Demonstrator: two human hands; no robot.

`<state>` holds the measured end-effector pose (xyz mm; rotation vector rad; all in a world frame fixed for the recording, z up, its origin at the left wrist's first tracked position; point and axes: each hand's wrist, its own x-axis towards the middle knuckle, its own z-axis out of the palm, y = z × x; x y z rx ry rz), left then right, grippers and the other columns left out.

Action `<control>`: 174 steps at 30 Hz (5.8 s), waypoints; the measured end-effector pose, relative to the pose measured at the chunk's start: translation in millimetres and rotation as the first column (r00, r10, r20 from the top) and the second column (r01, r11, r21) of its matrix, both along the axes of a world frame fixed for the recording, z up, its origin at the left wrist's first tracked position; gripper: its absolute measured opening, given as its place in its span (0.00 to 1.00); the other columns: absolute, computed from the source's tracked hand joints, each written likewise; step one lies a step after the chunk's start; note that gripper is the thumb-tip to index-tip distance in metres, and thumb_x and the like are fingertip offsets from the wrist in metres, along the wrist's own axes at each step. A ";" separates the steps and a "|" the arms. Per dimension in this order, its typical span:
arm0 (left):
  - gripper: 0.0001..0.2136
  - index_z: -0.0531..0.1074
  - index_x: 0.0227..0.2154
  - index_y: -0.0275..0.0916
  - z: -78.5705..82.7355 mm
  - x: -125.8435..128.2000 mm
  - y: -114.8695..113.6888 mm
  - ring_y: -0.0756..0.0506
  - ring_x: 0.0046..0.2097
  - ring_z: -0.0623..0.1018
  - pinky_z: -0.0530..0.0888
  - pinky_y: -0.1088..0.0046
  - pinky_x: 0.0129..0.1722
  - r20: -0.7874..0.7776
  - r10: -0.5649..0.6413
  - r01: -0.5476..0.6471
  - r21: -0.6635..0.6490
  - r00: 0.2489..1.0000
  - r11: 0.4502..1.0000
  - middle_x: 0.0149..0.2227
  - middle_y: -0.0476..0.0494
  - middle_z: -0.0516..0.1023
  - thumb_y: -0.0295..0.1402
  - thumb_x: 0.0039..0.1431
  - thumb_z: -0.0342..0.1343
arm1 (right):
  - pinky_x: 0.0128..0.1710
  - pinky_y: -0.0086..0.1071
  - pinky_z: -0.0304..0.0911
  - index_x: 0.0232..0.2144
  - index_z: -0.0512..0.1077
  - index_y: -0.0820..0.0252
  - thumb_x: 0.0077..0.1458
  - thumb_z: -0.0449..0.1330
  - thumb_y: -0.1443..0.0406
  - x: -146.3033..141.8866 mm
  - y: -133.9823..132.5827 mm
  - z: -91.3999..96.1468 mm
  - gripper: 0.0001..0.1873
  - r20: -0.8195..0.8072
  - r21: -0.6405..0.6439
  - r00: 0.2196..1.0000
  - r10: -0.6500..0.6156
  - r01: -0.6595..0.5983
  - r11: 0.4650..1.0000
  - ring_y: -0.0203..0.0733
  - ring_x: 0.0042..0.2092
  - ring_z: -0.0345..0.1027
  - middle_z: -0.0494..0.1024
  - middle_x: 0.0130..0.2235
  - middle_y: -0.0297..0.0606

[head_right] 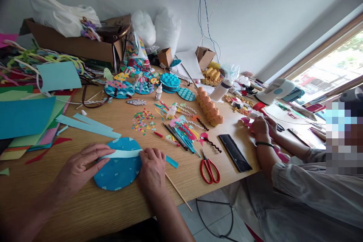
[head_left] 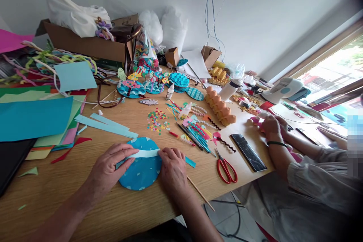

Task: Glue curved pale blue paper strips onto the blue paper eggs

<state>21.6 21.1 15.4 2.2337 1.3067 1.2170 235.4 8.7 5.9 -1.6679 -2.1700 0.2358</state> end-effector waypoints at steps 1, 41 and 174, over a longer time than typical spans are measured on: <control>0.11 0.77 0.36 0.43 -0.4 -0.1 0.0 0.47 0.39 0.78 0.74 0.75 0.40 0.001 -0.001 0.001 0.002 1.000 1.000 0.36 0.46 0.78 0.40 0.59 0.51 | 0.42 0.37 0.50 0.39 0.73 0.55 0.52 0.54 0.74 -0.2 -0.1 -0.2 0.15 0.004 0.000 1.000 0.004 -0.004 1.000 0.44 0.43 0.61 0.75 0.42 0.37; 0.12 0.75 0.39 0.43 -4.8 7.5 -0.7 0.45 0.42 0.77 0.74 0.70 0.43 0.011 -0.010 0.010 -0.022 1.000 1.000 0.39 0.45 0.79 0.40 0.60 0.49 | 0.37 0.36 0.55 0.33 0.69 0.57 0.50 0.61 0.62 -28.2 4.5 10.5 0.08 0.106 -0.007 0.994 -0.010 0.011 1.000 0.46 0.39 0.63 0.73 0.35 0.38; 0.09 0.76 0.28 0.43 1.7 18.8 28.7 0.45 0.41 0.75 0.68 0.71 0.43 -0.243 -0.255 0.108 -0.492 0.936 0.864 0.34 0.49 0.79 0.28 0.53 0.49 | 0.28 0.23 0.60 0.43 0.70 0.61 0.56 0.45 0.72 12.8 -88.7 -7.2 0.17 -0.197 0.020 0.980 0.011 -0.007 1.000 0.35 0.28 0.69 0.73 0.29 0.37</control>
